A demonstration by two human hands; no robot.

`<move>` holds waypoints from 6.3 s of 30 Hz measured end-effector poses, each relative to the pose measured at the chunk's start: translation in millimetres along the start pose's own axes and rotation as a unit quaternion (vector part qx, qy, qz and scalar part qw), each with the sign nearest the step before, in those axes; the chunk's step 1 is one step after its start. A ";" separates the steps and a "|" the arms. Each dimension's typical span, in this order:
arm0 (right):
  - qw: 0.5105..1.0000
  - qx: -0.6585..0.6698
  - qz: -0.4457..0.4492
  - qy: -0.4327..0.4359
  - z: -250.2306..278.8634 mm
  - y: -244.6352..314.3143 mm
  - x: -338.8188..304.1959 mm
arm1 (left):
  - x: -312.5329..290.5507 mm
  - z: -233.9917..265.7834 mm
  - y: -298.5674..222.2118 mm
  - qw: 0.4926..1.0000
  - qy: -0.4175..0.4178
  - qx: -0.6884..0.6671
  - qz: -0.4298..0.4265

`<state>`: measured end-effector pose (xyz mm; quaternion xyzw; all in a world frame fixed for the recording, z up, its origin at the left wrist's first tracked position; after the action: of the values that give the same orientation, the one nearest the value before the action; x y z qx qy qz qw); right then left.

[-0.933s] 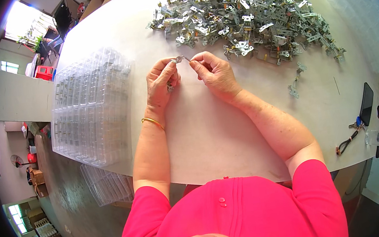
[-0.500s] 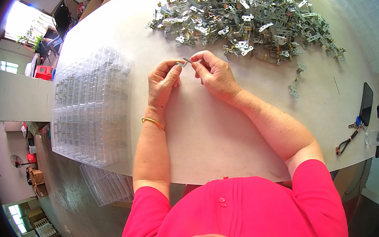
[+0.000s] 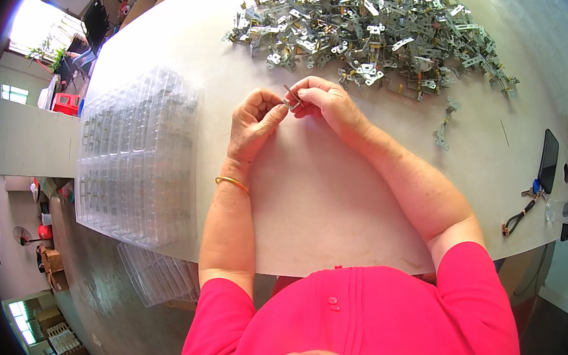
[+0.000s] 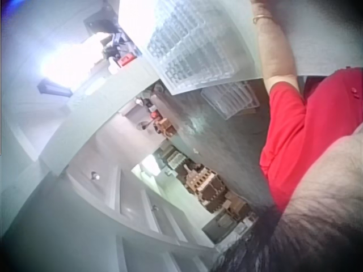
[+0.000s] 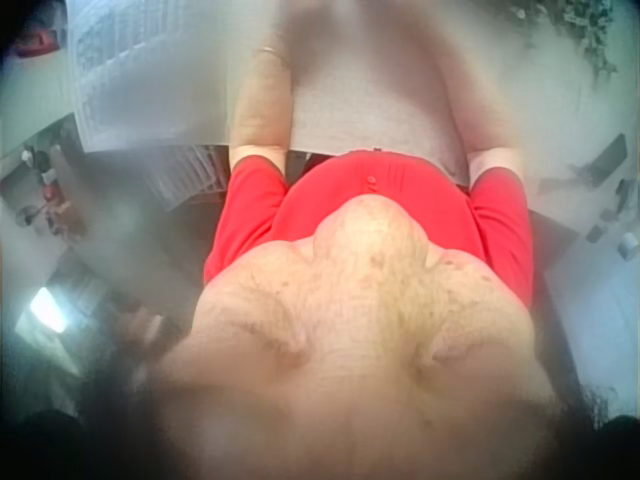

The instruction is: Assembling small metal components and placing them into clear plastic sorted trays.

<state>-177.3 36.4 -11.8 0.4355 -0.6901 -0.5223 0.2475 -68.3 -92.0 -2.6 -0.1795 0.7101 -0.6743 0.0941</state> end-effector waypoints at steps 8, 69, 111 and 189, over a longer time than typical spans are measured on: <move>0.996 -0.012 0.090 -0.015 3.1 -11.1 4.8 | -3.2 -14.9 -7.4 0.998 -0.005 0.044 -0.034; 0.829 -0.462 0.284 -0.136 -16.5 14.2 -17.0 | 7.1 -1.5 10.8 0.999 -0.027 -0.010 -0.043; 0.977 -0.062 0.136 -0.149 7.2 -8.4 2.7 | -3.3 -9.3 -5.9 0.953 -0.071 0.229 -0.185; 0.975 -0.196 0.093 -0.053 -2.1 -17.9 -6.6 | -31.3 306.9 -148.1 0.755 -0.358 0.539 0.106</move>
<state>-166.2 39.7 -27.1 0.2846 -0.6240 -0.6444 0.3382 94.6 -367.4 118.5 -0.2507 0.1584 -0.8177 0.4934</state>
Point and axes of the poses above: each hand's wrist, its own x-axis towards the middle knuckle, its own z-axis out of the back of the hand, y = z × x, the point moved 4 cm from there along x, towards the middle knuckle, and after that the axes turned 7 degrees about -x, right-handed, at the moved point
